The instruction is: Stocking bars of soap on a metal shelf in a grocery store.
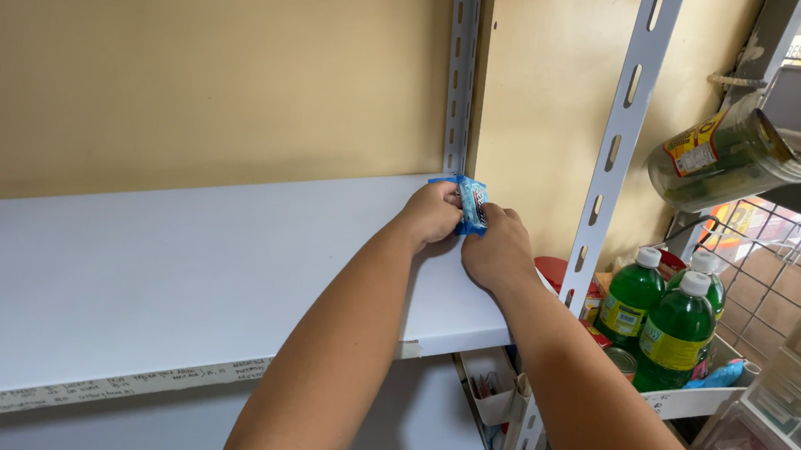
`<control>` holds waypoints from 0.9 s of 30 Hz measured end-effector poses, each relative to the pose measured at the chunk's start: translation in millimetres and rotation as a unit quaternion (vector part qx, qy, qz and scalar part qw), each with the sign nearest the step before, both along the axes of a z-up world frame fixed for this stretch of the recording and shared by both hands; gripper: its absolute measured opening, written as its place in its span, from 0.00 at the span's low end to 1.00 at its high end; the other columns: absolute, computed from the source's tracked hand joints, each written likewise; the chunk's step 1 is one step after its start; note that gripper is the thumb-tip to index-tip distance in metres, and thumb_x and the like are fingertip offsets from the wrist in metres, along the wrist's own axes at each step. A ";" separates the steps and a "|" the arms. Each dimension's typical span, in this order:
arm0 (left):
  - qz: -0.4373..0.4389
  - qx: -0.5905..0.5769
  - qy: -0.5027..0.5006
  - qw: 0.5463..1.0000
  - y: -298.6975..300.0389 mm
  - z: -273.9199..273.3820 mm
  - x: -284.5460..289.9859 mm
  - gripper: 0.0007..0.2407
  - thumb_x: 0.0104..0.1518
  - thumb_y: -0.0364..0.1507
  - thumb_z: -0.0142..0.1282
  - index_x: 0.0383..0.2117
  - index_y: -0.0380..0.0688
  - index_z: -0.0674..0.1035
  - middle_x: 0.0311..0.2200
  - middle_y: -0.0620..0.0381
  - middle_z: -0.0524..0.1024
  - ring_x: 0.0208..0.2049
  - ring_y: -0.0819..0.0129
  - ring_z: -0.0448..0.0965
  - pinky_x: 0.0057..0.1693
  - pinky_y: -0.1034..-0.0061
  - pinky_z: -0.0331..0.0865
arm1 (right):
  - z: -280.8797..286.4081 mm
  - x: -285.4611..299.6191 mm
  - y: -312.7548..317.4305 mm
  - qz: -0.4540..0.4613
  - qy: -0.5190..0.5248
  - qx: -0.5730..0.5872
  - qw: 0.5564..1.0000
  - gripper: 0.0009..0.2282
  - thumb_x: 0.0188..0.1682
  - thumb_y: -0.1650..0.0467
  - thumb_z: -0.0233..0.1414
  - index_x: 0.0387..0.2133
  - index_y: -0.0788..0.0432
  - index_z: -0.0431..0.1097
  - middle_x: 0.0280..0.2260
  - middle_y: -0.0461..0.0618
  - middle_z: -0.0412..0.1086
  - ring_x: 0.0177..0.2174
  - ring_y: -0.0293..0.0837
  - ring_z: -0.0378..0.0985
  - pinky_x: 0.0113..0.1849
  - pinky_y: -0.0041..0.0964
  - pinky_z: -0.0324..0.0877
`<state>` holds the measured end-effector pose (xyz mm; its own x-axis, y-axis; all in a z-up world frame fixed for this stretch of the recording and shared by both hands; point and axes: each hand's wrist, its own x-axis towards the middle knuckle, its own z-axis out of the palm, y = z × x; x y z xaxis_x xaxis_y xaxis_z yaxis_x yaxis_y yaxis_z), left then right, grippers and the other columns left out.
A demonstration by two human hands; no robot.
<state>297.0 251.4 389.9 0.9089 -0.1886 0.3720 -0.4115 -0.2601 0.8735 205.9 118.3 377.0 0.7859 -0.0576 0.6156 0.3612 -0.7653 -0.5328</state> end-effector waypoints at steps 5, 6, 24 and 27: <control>0.003 0.011 0.099 0.995 2.9 16.7 -32.0 0.17 0.56 0.19 0.46 0.51 0.48 0.78 0.45 0.61 0.79 0.41 0.67 0.78 0.38 0.70 0.73 | 3.5 -5.9 1.1 -0.009 0.015 0.033 0.999 0.21 0.43 0.75 0.51 0.53 0.63 0.70 0.52 0.64 0.68 0.51 0.61 0.72 0.52 0.47 0.68; 0.020 0.019 0.120 0.992 3.7 19.7 -38.7 0.19 0.56 0.18 0.44 0.52 0.50 0.78 0.46 0.60 0.78 0.42 0.66 0.77 0.38 0.69 0.73 | 3.6 -4.6 0.9 -0.005 0.004 0.031 1.000 0.20 0.43 0.75 0.51 0.52 0.62 0.71 0.52 0.64 0.68 0.51 0.61 0.72 0.52 0.47 0.68; 0.081 0.001 0.169 0.982 21.6 21.3 -32.5 0.18 0.58 0.18 0.43 0.55 0.41 0.74 0.41 0.43 0.79 0.35 0.58 0.81 0.39 0.65 0.79 | 35.7 -46.8 20.5 -0.092 0.145 -0.030 0.985 0.22 0.48 0.61 0.56 0.57 0.47 0.68 0.53 0.52 0.69 0.53 0.53 0.72 0.51 0.51 0.70; 0.169 0.137 0.049 0.975 29.7 6.4 -2.4 0.23 0.56 0.22 0.52 0.61 0.40 0.71 0.52 0.41 0.75 0.48 0.56 0.78 0.49 0.69 0.72 | 32.7 -43.8 21.5 -0.107 0.131 -0.073 0.983 0.24 0.47 0.59 0.58 0.57 0.49 0.66 0.53 0.50 0.69 0.54 0.52 0.70 0.51 0.54 0.69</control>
